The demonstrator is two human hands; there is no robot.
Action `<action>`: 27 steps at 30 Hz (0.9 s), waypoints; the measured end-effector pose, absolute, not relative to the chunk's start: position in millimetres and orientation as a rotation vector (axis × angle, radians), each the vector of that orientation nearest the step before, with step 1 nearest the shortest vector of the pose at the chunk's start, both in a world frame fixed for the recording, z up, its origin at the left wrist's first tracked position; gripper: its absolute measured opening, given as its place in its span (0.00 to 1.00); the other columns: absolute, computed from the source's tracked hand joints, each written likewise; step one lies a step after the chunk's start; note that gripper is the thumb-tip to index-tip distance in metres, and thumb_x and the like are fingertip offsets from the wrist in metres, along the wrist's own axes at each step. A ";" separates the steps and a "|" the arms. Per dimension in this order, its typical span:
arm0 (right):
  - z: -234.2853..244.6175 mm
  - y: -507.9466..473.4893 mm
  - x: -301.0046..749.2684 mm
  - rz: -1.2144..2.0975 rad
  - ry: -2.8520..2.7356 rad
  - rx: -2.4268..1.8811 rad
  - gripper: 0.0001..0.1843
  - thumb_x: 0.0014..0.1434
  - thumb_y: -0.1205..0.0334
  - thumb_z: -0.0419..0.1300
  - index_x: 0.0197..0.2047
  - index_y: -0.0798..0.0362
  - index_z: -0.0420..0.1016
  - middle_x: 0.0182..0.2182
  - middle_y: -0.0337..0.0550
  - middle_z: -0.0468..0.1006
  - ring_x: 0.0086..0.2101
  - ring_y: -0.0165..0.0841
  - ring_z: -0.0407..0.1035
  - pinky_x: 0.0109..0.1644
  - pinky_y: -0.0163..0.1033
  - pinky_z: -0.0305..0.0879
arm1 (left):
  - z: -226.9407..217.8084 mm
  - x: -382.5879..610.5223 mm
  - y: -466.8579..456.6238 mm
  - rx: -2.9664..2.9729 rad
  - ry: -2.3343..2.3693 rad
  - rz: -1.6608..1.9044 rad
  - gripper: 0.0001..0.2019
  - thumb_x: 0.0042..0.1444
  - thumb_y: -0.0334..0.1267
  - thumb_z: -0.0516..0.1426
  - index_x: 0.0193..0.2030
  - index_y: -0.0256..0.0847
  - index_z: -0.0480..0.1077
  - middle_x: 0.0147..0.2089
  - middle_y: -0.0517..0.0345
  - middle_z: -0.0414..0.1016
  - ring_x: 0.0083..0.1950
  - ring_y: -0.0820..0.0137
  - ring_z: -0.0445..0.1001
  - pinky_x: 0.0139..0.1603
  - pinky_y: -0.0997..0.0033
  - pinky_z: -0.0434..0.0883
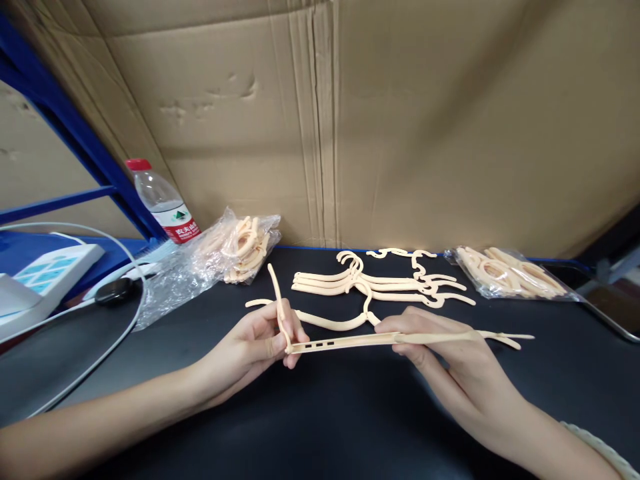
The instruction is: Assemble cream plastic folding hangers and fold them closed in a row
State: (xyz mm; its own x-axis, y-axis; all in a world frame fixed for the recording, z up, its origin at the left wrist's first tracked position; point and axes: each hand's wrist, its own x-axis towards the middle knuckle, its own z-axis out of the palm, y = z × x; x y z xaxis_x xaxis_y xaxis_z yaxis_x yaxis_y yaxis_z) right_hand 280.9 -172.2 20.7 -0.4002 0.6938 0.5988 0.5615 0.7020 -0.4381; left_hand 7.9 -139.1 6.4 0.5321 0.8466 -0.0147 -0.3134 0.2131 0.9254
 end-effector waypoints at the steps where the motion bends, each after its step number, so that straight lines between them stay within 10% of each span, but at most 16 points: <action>1: 20.5 -172.6 280.8 0.226 -2.108 -0.957 0.15 0.60 0.69 0.54 0.45 0.42 0.75 0.41 0.39 0.81 0.40 0.36 0.76 0.40 0.38 0.75 | 6.1 8.1 -139.2 1.075 0.620 0.877 0.12 0.50 0.37 0.66 0.30 0.36 0.65 0.32 0.57 0.73 0.28 0.74 0.70 0.32 0.73 0.64; 21: 16.4 -187.9 264.1 0.206 -1.988 -1.003 0.11 0.59 0.67 0.58 0.42 0.43 0.74 0.39 0.42 0.79 0.44 0.41 0.73 0.42 0.43 0.74 | -5.9 18.8 -146.4 1.192 0.707 1.287 0.10 0.53 0.34 0.63 0.27 0.37 0.65 0.29 0.61 0.71 0.25 0.77 0.67 0.29 0.75 0.65; 27: 15.3 -186.0 257.3 0.342 -1.670 -1.171 0.04 0.60 0.58 0.59 0.40 0.45 0.72 0.31 0.39 0.77 0.29 0.35 0.75 0.32 0.37 0.75 | -3.7 19.1 -152.3 1.057 0.777 1.254 0.10 0.50 0.34 0.65 0.30 0.37 0.66 0.34 0.59 0.74 0.29 0.75 0.72 0.32 0.74 0.69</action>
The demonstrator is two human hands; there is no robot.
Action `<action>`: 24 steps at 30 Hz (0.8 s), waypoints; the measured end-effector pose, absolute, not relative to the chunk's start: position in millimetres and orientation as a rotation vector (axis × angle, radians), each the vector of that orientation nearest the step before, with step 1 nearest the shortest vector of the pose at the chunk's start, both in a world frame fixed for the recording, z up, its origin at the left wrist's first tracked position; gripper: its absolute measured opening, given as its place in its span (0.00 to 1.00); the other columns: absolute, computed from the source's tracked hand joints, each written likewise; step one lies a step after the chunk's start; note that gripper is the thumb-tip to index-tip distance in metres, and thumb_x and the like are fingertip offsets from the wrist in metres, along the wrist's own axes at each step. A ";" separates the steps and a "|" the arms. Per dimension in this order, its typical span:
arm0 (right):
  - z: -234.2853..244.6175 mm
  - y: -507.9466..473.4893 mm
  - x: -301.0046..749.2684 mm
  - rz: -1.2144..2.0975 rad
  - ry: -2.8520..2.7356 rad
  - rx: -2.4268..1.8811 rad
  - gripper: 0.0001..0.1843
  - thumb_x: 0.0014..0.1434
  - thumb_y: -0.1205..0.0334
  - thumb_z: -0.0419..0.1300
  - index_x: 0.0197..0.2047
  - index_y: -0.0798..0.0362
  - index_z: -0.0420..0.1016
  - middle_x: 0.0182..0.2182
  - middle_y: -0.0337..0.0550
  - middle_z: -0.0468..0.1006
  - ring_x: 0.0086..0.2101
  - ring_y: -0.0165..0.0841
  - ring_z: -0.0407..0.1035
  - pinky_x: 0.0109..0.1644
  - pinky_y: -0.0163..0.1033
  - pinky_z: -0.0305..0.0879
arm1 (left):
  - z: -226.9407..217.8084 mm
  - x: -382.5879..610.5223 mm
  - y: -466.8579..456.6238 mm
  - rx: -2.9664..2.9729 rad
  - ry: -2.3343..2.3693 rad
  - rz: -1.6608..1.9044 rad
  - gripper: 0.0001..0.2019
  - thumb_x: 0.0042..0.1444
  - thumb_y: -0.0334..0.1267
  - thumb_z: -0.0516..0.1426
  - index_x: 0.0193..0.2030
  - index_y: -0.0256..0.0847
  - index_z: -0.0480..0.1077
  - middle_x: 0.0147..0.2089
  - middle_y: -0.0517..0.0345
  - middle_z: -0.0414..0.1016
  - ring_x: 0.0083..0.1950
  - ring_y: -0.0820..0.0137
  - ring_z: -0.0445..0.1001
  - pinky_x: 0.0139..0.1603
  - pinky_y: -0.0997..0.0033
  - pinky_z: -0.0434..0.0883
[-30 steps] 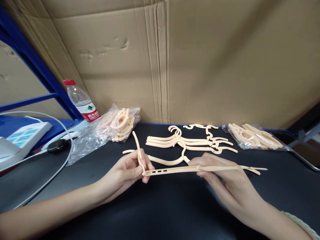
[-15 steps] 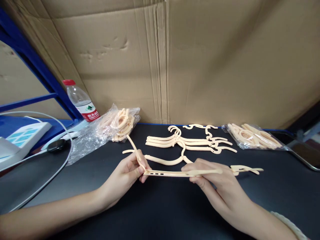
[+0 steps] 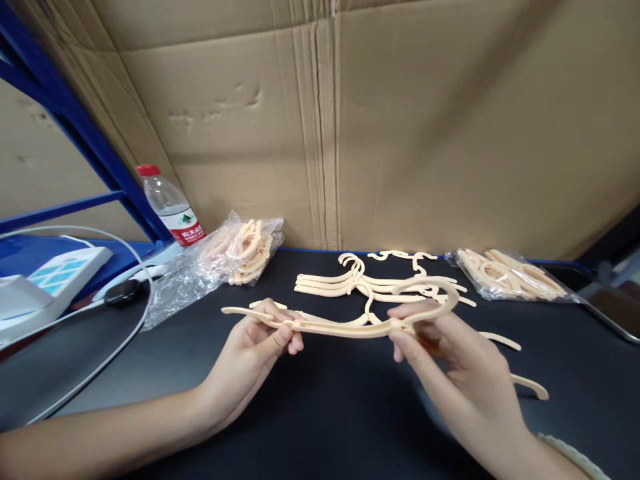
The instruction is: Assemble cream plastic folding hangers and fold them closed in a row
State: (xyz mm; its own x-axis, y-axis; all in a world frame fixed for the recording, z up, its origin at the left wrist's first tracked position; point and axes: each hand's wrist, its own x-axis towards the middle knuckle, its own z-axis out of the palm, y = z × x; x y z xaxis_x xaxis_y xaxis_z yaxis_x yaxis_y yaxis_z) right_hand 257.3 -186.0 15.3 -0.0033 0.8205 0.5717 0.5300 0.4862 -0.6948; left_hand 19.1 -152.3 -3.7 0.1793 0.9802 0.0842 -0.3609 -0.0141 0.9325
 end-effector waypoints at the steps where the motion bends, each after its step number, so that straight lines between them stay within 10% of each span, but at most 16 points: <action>1: 16.0 -184.3 257.1 0.377 -1.587 -1.177 0.06 0.59 0.57 0.59 0.41 0.45 0.71 0.29 0.38 0.77 0.26 0.33 0.74 0.30 0.37 0.74 | -4.6 19.8 -154.7 1.027 0.830 1.228 0.11 0.50 0.34 0.65 0.31 0.37 0.66 0.36 0.58 0.74 0.29 0.75 0.72 0.32 0.75 0.70; 9: 9.2 -163.3 272.2 0.424 -1.479 -1.300 0.16 0.53 0.50 0.65 0.38 0.50 0.67 0.32 0.41 0.78 0.34 0.38 0.75 0.36 0.39 0.74 | 2.7 19.7 -185.8 1.872 0.824 0.675 0.03 0.59 0.32 0.55 0.37 0.40 0.70 0.39 0.47 0.78 0.36 0.62 0.78 0.36 0.63 0.74; 14: -11.9 -158.2 263.5 0.568 -1.666 -1.329 0.21 0.57 0.50 0.61 0.50 0.50 0.62 0.29 0.39 0.76 0.31 0.35 0.73 0.33 0.37 0.71 | 10.7 12.9 -186.7 2.653 0.620 0.513 0.20 0.58 0.31 0.54 0.58 0.37 0.66 0.63 0.40 0.64 0.65 0.46 0.60 0.62 0.43 0.57; 24: -32.5 -151.7 265.2 0.296 -2.016 -1.376 0.23 0.59 0.63 0.56 0.57 0.47 0.62 0.42 0.45 0.72 0.41 0.37 0.70 0.44 0.45 0.73 | -7.6 7.9 -173.7 2.554 0.776 0.382 0.35 0.57 0.45 0.58 0.69 0.43 0.51 0.70 0.45 0.53 0.70 0.46 0.50 0.67 0.37 0.43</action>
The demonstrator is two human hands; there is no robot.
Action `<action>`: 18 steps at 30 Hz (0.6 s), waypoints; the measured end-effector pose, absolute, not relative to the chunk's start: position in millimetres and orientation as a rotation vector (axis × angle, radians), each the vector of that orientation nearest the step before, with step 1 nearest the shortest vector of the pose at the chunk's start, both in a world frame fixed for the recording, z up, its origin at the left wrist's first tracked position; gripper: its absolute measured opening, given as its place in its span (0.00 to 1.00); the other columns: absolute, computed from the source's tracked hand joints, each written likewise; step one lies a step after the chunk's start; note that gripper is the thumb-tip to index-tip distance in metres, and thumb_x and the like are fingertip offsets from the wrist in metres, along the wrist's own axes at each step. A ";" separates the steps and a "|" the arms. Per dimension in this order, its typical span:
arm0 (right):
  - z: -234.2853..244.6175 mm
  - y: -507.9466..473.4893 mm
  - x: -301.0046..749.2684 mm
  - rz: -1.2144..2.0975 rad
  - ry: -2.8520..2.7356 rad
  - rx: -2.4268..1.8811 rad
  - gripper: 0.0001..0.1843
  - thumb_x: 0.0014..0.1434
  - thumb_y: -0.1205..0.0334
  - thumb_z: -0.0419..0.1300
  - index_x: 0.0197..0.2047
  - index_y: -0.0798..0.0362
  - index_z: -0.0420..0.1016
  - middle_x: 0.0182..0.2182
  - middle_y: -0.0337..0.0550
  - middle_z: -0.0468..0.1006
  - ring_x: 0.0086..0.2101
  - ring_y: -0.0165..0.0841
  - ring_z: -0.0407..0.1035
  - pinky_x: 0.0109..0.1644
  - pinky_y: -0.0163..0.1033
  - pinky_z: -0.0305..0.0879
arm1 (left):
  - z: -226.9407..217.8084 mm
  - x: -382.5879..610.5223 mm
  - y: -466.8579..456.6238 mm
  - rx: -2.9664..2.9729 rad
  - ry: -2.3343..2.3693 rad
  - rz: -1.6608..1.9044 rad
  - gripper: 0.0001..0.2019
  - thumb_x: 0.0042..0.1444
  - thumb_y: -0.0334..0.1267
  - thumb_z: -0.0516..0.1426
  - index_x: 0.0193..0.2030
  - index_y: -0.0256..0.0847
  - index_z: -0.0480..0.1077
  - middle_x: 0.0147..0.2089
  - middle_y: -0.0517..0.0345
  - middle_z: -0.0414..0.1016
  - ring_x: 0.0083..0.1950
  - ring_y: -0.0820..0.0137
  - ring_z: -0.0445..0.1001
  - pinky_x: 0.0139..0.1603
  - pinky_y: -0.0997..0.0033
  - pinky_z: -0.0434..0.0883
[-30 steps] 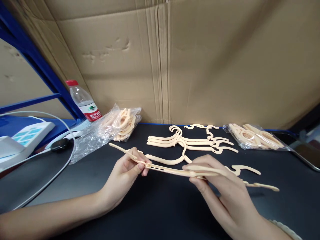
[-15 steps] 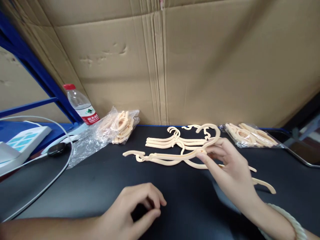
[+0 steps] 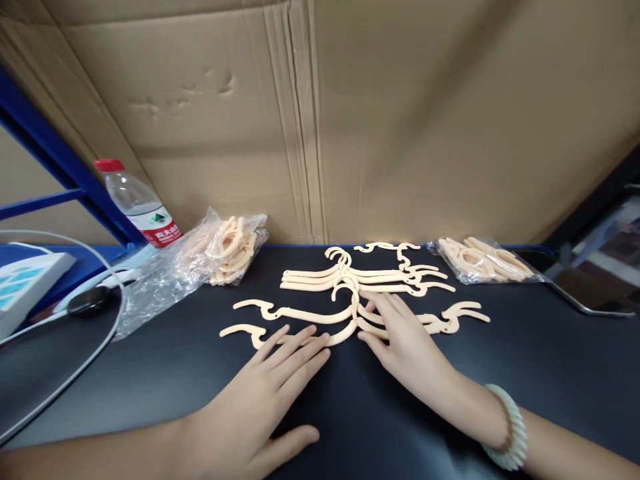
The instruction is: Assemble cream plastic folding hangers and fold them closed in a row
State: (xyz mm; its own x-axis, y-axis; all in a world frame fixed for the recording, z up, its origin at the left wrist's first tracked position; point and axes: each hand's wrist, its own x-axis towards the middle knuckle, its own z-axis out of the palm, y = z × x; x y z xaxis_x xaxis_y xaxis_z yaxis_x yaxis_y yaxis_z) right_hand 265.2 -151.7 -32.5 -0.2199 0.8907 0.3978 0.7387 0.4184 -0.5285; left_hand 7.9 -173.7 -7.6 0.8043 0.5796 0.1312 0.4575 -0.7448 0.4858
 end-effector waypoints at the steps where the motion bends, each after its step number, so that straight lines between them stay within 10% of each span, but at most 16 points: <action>1: -31.4 -152.2 266.9 0.261 -2.041 -1.381 0.20 0.58 0.64 0.57 0.55 0.48 0.64 0.43 0.46 0.72 0.43 0.38 0.70 0.45 0.46 0.72 | -7.3 7.6 -171.9 2.558 0.780 0.387 0.35 0.57 0.45 0.58 0.69 0.44 0.50 0.70 0.46 0.53 0.70 0.46 0.49 0.67 0.37 0.41; 18: -9.5 -140.6 288.3 0.237 -2.209 -1.508 0.07 0.55 0.70 0.60 0.38 0.51 0.73 0.37 0.43 0.76 0.38 0.36 0.71 0.42 0.42 0.68 | -23.8 4.4 -147.4 2.730 1.045 0.501 0.35 0.58 0.47 0.56 0.70 0.47 0.48 0.70 0.50 0.53 0.70 0.49 0.50 0.68 0.41 0.39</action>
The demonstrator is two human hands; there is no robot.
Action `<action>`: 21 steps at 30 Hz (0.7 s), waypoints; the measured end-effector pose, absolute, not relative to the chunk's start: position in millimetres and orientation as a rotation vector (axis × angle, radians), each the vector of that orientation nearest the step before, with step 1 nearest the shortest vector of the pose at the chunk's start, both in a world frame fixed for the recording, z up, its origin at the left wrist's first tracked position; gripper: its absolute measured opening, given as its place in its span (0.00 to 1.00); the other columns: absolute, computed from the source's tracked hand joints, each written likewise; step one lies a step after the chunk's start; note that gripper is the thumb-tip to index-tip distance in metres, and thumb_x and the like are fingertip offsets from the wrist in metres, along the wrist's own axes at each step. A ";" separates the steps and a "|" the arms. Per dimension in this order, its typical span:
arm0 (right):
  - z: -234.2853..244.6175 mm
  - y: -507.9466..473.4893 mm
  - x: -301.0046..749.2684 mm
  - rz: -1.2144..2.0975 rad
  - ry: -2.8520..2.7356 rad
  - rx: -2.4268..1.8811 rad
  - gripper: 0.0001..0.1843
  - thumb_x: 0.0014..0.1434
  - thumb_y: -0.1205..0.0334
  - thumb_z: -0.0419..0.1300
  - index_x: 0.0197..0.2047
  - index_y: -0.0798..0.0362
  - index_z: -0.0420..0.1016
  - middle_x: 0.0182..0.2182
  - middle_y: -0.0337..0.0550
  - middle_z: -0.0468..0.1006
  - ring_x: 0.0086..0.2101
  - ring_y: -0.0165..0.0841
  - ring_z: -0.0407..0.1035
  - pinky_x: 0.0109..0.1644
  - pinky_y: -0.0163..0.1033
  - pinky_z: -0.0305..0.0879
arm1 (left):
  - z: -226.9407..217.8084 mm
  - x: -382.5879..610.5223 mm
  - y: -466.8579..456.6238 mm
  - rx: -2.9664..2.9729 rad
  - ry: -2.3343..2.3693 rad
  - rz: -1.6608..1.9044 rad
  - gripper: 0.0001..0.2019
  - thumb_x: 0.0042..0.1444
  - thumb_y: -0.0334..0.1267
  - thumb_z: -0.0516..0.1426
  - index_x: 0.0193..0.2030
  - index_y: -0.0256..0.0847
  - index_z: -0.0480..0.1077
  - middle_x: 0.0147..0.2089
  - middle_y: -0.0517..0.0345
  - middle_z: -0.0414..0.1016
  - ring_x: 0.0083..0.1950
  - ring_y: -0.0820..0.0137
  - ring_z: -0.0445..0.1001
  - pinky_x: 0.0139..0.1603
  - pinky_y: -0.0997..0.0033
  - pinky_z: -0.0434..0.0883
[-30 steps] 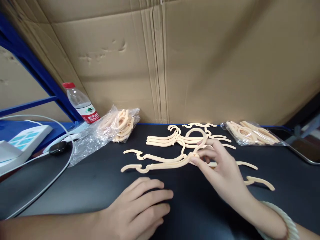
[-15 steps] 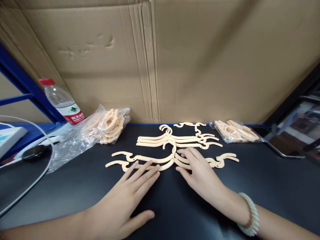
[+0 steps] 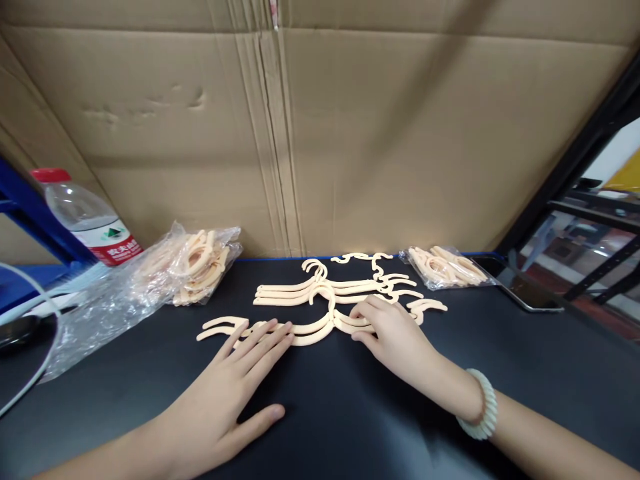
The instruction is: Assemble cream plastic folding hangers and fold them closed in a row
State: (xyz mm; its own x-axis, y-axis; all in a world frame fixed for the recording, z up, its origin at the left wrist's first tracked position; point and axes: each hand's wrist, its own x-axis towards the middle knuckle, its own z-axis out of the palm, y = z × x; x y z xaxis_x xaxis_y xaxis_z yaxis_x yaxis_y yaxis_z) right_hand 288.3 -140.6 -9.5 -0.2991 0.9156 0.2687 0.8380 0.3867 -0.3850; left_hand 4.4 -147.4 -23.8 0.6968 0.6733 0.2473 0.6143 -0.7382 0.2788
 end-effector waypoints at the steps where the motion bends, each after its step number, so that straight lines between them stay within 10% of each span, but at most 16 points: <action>1: -8.8 -137.4 291.3 0.259 -2.199 -1.480 0.06 0.56 0.69 0.59 0.37 0.51 0.73 0.36 0.43 0.76 0.37 0.36 0.71 0.40 0.40 0.68 | -25.4 5.4 -148.7 2.756 1.078 0.513 0.35 0.58 0.47 0.56 0.70 0.47 0.49 0.70 0.51 0.54 0.69 0.49 0.51 0.68 0.42 0.39; 8: 25.9 -75.9 342.0 -0.106 -1.995 -1.470 0.10 0.59 0.61 0.55 0.40 0.53 0.76 0.31 0.44 0.78 0.29 0.33 0.69 0.35 0.38 0.64 | -27.1 6.5 -150.9 2.895 1.114 0.498 0.33 0.61 0.44 0.52 0.71 0.44 0.44 0.70 0.50 0.53 0.69 0.53 0.52 0.67 0.44 0.48; 14: 33.4 -19.9 351.6 0.032 -2.088 -2.107 0.17 0.50 0.47 0.63 0.23 0.54 0.75 0.24 0.47 0.78 0.28 0.38 0.72 0.30 0.38 0.61 | -22.9 8.9 -154.4 2.920 1.035 0.526 0.28 0.61 0.40 0.53 0.68 0.44 0.52 0.69 0.50 0.56 0.69 0.54 0.53 0.68 0.44 0.48; 21: 25.5 6.7 337.6 0.370 -2.126 -2.313 0.15 0.46 0.57 0.66 0.16 0.57 0.70 0.16 0.45 0.72 0.20 0.32 0.67 0.23 0.35 0.60 | -19.8 9.3 -155.7 2.897 0.977 0.560 0.27 0.60 0.37 0.53 0.66 0.44 0.54 0.69 0.51 0.57 0.70 0.57 0.51 0.68 0.46 0.50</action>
State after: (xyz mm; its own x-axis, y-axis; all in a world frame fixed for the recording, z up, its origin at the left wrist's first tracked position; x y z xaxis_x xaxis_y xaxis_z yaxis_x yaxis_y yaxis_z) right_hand 337.6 6.7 25.5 0.0698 0.9801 -0.1856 0.9852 -0.0969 -0.1411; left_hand 9.3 -155.7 -19.8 0.7376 0.5915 0.3256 0.5796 -0.8021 0.1441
